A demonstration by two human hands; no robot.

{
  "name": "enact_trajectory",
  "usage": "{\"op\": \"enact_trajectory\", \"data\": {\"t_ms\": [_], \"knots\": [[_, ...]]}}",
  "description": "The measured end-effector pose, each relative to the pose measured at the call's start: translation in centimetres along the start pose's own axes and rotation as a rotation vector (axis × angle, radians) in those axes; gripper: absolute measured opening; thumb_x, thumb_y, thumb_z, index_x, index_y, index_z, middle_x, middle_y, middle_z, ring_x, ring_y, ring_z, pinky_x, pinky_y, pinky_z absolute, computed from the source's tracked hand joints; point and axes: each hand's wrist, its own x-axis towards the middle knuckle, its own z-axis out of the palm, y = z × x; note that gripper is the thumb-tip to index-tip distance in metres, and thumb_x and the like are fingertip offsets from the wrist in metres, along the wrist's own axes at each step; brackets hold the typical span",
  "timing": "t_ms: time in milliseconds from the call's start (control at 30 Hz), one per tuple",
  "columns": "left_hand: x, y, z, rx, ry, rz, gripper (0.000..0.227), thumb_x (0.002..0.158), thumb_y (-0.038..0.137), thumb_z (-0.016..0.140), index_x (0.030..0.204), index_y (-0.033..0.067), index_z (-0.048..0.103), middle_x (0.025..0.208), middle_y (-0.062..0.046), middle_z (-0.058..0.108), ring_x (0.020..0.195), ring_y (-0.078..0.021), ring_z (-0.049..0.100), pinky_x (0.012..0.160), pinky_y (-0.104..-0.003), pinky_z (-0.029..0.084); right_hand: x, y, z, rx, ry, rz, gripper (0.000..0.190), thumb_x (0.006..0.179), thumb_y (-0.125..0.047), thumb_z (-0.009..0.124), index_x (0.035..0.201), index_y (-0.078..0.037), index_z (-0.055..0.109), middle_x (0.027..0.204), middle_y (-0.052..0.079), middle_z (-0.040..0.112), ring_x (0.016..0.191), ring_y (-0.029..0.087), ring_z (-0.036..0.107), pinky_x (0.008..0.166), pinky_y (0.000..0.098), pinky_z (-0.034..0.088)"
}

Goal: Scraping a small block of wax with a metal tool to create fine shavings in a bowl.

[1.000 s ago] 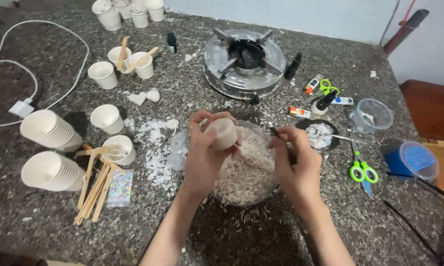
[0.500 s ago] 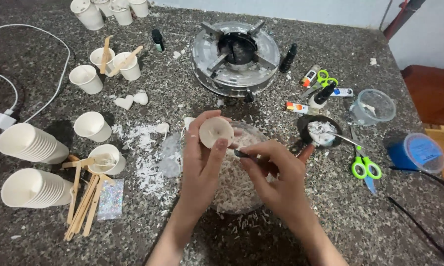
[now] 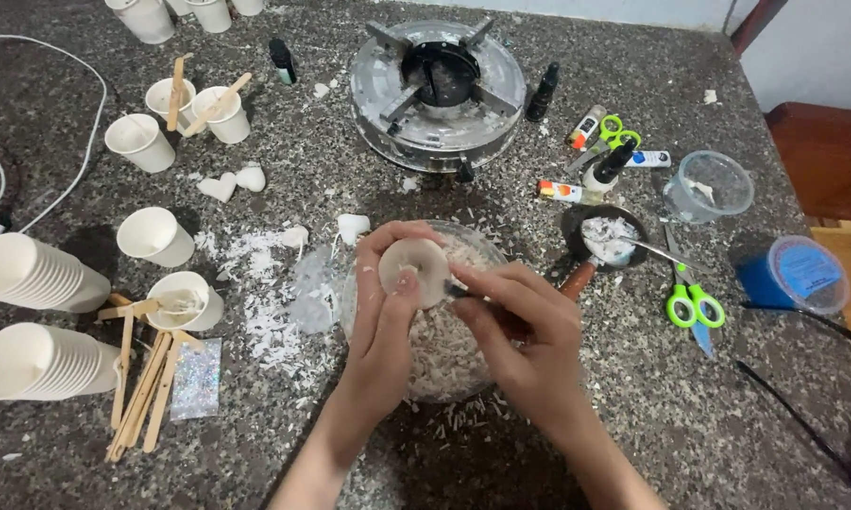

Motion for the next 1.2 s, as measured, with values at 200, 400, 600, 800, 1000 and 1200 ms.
{"op": "enact_trajectory", "data": {"t_ms": [200,400,600,800,1000,1200], "knots": [[0.0,0.3,0.2,-0.035,0.006,-0.066,0.027,0.102,0.025,0.042,0.124,0.0103,0.045,0.121,-0.010,0.051,0.107,-0.0196,0.052,0.096,-0.032,0.049,-0.4,1.8,0.0,0.170,-0.084,-0.009,0.034,0.100,-0.013,0.069,0.134,-0.013,0.065,0.090,0.001,0.068,0.064,0.006,0.049,0.052,0.0186,0.039],[-0.1,0.6,0.0,-0.026,0.014,-0.046,0.028,0.102,0.023,0.040,0.127,0.0100,0.043,0.123,-0.010,0.052,0.111,-0.0192,0.053,0.098,-0.033,0.047,-0.2,0.1,0.1,0.162,-0.068,0.121,0.037,0.097,-0.009,0.072,0.133,-0.013,0.067,0.086,0.000,0.065,0.057,0.005,0.042,0.048,0.0195,0.035],[0.0,0.2,0.0,-0.001,-0.002,0.031,0.028,0.103,0.027,0.040,0.124,0.0094,0.045,0.121,-0.009,0.052,0.111,-0.0185,0.052,0.100,-0.032,0.044,-0.2,-0.3,0.2,0.132,-0.021,0.132,0.033,0.096,-0.004,0.073,0.127,-0.012,0.071,0.084,0.000,0.062,0.060,0.007,0.040,0.051,0.0223,0.032],[-0.2,0.1,0.0,-0.008,0.000,0.037,0.029,0.105,0.027,0.039,0.127,0.0093,0.043,0.125,-0.010,0.050,0.117,-0.0198,0.050,0.105,-0.034,0.043,0.0,-0.4,0.1,0.182,-0.023,0.209,0.026,0.096,-0.002,0.070,0.121,-0.009,0.074,0.086,0.001,0.058,0.056,0.006,0.036,0.049,0.0241,0.027],[-0.1,0.0,-0.1,-0.038,0.019,-0.010,0.028,0.103,0.025,0.041,0.128,0.0114,0.042,0.124,-0.012,0.052,0.110,-0.0207,0.054,0.098,-0.033,0.048,-0.2,-0.1,0.1,0.235,-0.089,0.199,0.035,0.096,-0.010,0.072,0.131,-0.013,0.068,0.082,0.000,0.067,0.051,0.004,0.042,0.043,0.0179,0.034],[0.0,0.3,0.1,-0.012,0.002,-0.004,0.027,0.103,0.026,0.041,0.124,0.0109,0.044,0.121,-0.009,0.052,0.111,-0.0188,0.052,0.102,-0.033,0.044,-0.2,-0.4,0.1,0.183,-0.037,0.244,0.026,0.096,-0.010,0.071,0.122,-0.010,0.073,0.084,0.001,0.064,0.050,0.004,0.037,0.044,0.0213,0.028]]}}
